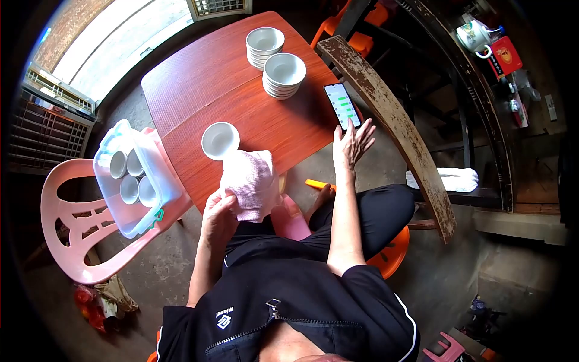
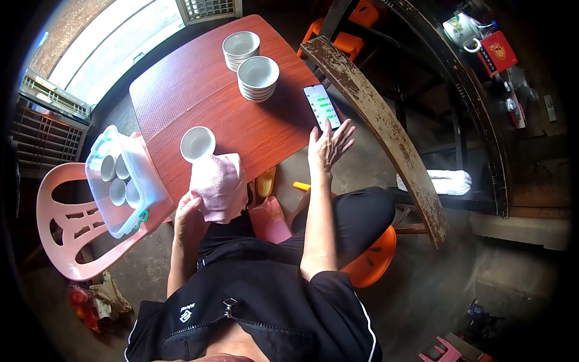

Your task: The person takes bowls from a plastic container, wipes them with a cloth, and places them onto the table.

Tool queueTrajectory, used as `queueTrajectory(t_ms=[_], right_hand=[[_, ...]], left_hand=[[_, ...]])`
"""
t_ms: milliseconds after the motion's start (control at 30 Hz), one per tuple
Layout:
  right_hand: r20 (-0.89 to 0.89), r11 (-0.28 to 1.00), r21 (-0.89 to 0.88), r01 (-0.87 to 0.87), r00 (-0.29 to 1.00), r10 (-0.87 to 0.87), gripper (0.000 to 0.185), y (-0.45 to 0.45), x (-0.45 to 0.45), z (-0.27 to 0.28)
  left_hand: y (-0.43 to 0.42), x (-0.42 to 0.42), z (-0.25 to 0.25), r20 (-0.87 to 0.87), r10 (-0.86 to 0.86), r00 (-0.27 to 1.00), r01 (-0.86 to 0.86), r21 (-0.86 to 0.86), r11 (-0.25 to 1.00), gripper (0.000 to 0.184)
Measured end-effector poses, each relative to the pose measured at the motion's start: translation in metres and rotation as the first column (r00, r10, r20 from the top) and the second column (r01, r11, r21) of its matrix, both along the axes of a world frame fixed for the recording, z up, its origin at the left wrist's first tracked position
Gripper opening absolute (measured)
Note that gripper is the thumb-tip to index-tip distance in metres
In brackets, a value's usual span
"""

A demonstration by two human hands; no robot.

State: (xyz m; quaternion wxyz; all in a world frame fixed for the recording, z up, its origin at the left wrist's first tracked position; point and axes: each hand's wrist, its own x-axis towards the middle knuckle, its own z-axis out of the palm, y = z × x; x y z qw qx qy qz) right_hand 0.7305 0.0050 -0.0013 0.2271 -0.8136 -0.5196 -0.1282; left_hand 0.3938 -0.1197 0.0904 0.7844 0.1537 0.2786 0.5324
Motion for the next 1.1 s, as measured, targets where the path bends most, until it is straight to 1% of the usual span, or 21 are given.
queueTrajectory(t_ms=[200, 333, 433, 467, 500, 533, 567, 600, 667, 700, 767, 800, 833, 867, 900, 933, 967, 1000, 1033, 1067, 1100], right_hand=[[-0.030, 0.995, -0.097, 0.017, 0.999, -0.020, 0.047, 0.006, 0.003, -0.012], [-0.063, 0.987, -0.163, 0.015, 0.998, -0.026, 0.046, 0.005, 0.000, -0.009], [-0.206, 0.990, 0.119, -0.079, 0.973, 0.103, 0.041, -0.002, -0.012, 0.006], [-0.229, 0.945, 0.251, -0.208, 0.936, 0.267, 0.035, -0.011, -0.028, 0.034], [-0.368, 0.870, 0.389, -0.304, 0.814, 0.449, 0.030, -0.020, -0.049, 0.062], [-0.394, 0.791, 0.438, -0.427, 0.700, 0.596, 0.030, -0.029, -0.066, 0.081], [-0.513, 0.679, 0.503, -0.535, 0.448, 0.733, 0.030, -0.039, -0.081, 0.093], [-0.457, 0.534, 0.463, -0.707, 0.326, 0.827, 0.036, -0.048, -0.093, 0.110], [-0.467, 0.282, 0.450, -0.847, 0.046, 0.883, 0.056, -0.066, -0.123, 0.130], [-0.379, 0.203, 0.309, -0.929, 0.076, 0.922, 0.057, -0.072, -0.134, 0.140], [-0.458, 0.164, 0.238, -0.957, 0.038, 0.888, 0.057, -0.078, -0.152, 0.140], [-0.569, 0.227, 0.342, -0.912, -0.009, 0.822, 0.056, -0.080, -0.153, 0.135], [-0.665, 0.303, 0.425, -0.853, -0.068, 0.743, 0.055, -0.080, -0.155, 0.128], [-0.735, 0.360, 0.507, -0.783, -0.174, 0.656, 0.052, -0.081, -0.156, 0.123], [-0.779, 0.423, 0.538, -0.729, -0.238, 0.580, 0.051, -0.081, -0.157, 0.120], [-0.853, 0.502, 0.490, -0.713, -0.274, 0.443, 0.049, -0.083, -0.158, 0.118], [-0.904, 0.573, 0.428, -0.700, -0.309, 0.297, 0.047, -0.084, -0.160, 0.118], [-0.844, 0.478, 0.435, -0.763, -0.160, 0.512, 0.046, -0.084, -0.161, 0.119], [-0.710, 0.389, 0.412, -0.824, -0.023, 0.704, 0.045, -0.084, -0.163, 0.127], [-0.514, 0.314, 0.358, -0.879, 0.094, 0.852, 0.045, -0.084, -0.165, 0.135], [-0.408, 0.244, 0.276, -0.930, 0.116, 0.906, 0.042, -0.085, -0.166, 0.144]], left_hand=[[0.000, -0.002, 0.015, -0.034, 0.033, 0.999, -0.033, 0.012, 0.999, 0.029], [-0.003, -0.006, 0.006, -0.037, 0.045, 0.998, -0.044, 0.007, 0.999, 0.034], [-0.002, -0.005, 0.006, -0.054, 0.011, 0.998, -0.012, -0.023, 1.000, 0.035], [-0.002, -0.002, 0.010, -0.076, 0.001, 0.997, -0.004, -0.038, 0.999, 0.036], [-0.002, -0.002, 0.014, -0.105, 0.008, 0.994, -0.013, -0.049, 0.999, 0.036], [-0.002, -0.001, 0.012, -0.130, -0.003, 0.991, -0.003, -0.045, 0.999, 0.037], [-0.001, 0.000, 0.016, -0.155, -0.072, 0.985, 0.063, -0.059, 0.996, 0.040], [0.001, 0.001, 0.024, -0.165, -0.148, 0.975, 0.141, -0.056, 0.988, 0.044], [0.002, 0.004, 0.028, -0.265, -0.268, 0.926, 0.267, -0.041, 0.963, 0.044], [0.002, 0.005, 0.031, -0.292, -0.311, 0.904, 0.317, -0.030, 0.948, 0.043], [0.000, 0.004, 0.026, -0.226, -0.368, 0.902, 0.385, 0.037, 0.922, 0.040], [-0.002, 0.004, 0.030, -0.141, -0.369, 0.919, 0.374, 0.010, 0.927, 0.042], [-0.004, 0.004, 0.035, -0.146, -0.343, 0.928, 0.353, 0.052, 0.934, 0.043], [-0.006, 0.005, 0.039, -0.151, -0.320, 0.935, 0.336, 0.092, 0.938, 0.045], [-0.007, 0.005, 0.043, -0.155, -0.301, 0.941, 0.322, 0.132, 0.938, 0.046], [-0.006, 0.005, 0.045, -0.242, -0.326, 0.914, 0.369, 0.160, 0.916, 0.049], [-0.006, 0.005, 0.042, -0.275, -0.332, 0.902, 0.380, 0.145, 0.914, 0.048], [-0.007, 0.005, 0.035, -0.307, -0.339, 0.889, 0.392, 0.129, 0.911, 0.047], [-0.007, 0.005, 0.032, -0.338, -0.347, 0.875, 0.404, 0.114, 0.907, 0.045], [-0.003, 0.004, 0.038, -0.429, -0.396, 0.812, 0.487, 0.123, 0.865, 0.042], [-0.007, 0.001, 0.019, -0.572, -0.267, 0.776, 0.491, 0.282, 0.824, 0.035]])
